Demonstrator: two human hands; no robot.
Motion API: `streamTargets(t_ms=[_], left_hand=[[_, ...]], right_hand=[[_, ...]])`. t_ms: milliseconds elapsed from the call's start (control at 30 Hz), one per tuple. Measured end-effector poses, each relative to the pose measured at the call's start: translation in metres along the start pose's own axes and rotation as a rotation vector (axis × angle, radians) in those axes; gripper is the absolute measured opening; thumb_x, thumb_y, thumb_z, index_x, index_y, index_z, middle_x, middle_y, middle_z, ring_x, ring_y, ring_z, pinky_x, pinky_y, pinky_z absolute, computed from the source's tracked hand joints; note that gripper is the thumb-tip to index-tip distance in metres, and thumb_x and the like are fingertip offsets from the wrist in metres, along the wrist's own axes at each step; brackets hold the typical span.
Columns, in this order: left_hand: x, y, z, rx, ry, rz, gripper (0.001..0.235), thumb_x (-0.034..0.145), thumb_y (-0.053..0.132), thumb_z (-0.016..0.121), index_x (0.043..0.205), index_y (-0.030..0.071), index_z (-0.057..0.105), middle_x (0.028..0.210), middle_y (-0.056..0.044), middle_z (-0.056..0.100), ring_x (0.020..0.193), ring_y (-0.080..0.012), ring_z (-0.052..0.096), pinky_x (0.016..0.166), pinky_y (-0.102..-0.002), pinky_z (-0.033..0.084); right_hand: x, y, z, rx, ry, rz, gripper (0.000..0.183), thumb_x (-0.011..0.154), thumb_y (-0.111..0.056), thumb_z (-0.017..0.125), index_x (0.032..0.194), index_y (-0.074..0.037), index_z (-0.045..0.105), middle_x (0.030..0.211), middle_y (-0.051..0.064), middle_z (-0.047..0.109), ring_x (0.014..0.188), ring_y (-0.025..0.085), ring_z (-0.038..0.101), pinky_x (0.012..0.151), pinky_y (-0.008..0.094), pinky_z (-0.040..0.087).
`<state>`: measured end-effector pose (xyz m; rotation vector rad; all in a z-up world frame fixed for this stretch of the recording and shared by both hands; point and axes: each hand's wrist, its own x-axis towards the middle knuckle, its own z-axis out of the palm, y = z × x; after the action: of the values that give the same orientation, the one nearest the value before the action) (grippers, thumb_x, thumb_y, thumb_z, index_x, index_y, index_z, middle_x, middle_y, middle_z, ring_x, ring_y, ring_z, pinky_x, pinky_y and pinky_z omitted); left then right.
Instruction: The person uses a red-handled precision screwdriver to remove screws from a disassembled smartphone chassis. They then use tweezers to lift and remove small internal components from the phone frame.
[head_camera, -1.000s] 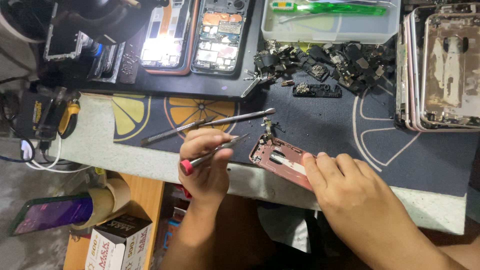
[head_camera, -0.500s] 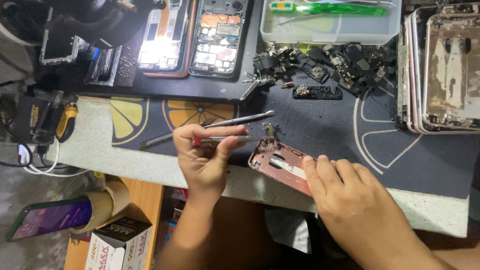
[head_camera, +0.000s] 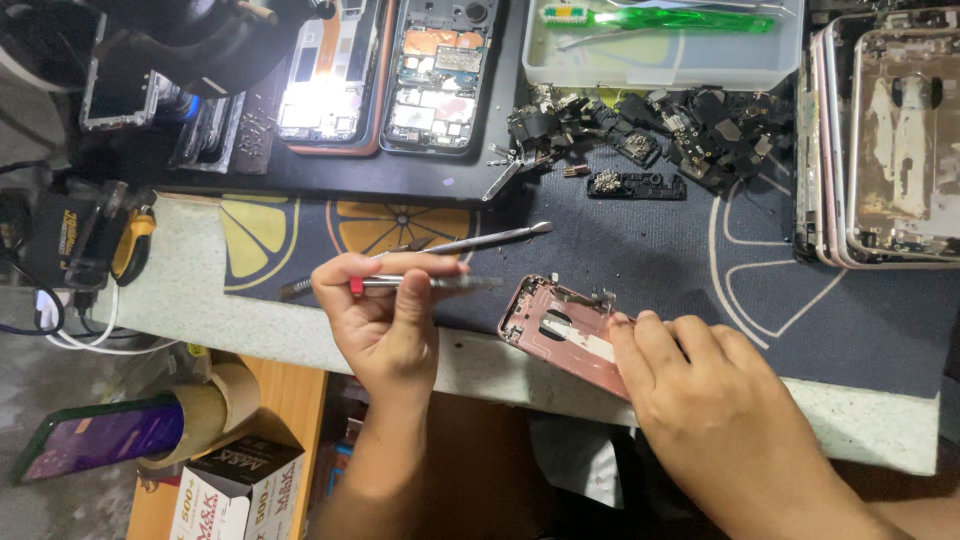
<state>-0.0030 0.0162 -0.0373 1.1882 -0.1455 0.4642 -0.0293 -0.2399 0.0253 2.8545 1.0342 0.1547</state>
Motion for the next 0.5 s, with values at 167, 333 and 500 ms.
streamTargets(t_ms=[167,333,500], left_hand=[[-0.001,-0.008,0.007,0.196,-0.075,0.037,0.033,0.105,-0.001,0.065,0.116,0.009,0.036,0.115,-0.025,0.073,0.109,-0.0282,0.074,0.099,-0.037,0.061],[-0.002,-0.012,0.007,0.250,-0.165,-0.021,0.033,0.102,-0.007,0.067,0.112,0.006,0.038,0.113,-0.025,0.073,0.108,-0.0267,0.073,0.099,-0.035,0.060],[-0.003,-0.010,0.005,0.129,-0.226,-0.113,0.033,0.101,-0.008,0.066,0.112,0.007,0.038,0.111,-0.023,0.073,0.107,-0.0250,0.074,0.097,-0.035,0.060]], right_hand=[[0.001,0.001,0.001,0.057,0.012,0.012,0.055,0.079,-0.017,0.058,0.129,0.002,0.063,0.108,0.008,0.064,0.096,0.023,0.060,0.077,0.034,0.050],[0.001,0.001,0.006,0.110,0.044,0.024,0.051,0.075,-0.018,0.060,0.123,0.001,0.062,0.115,0.010,0.063,0.100,0.025,0.060,0.077,0.035,0.049],[-0.001,0.005,0.009,0.221,0.042,0.024,0.074,0.068,-0.051,0.063,0.122,-0.001,0.062,0.117,0.010,0.060,0.100,0.027,0.058,0.079,0.038,0.047]])
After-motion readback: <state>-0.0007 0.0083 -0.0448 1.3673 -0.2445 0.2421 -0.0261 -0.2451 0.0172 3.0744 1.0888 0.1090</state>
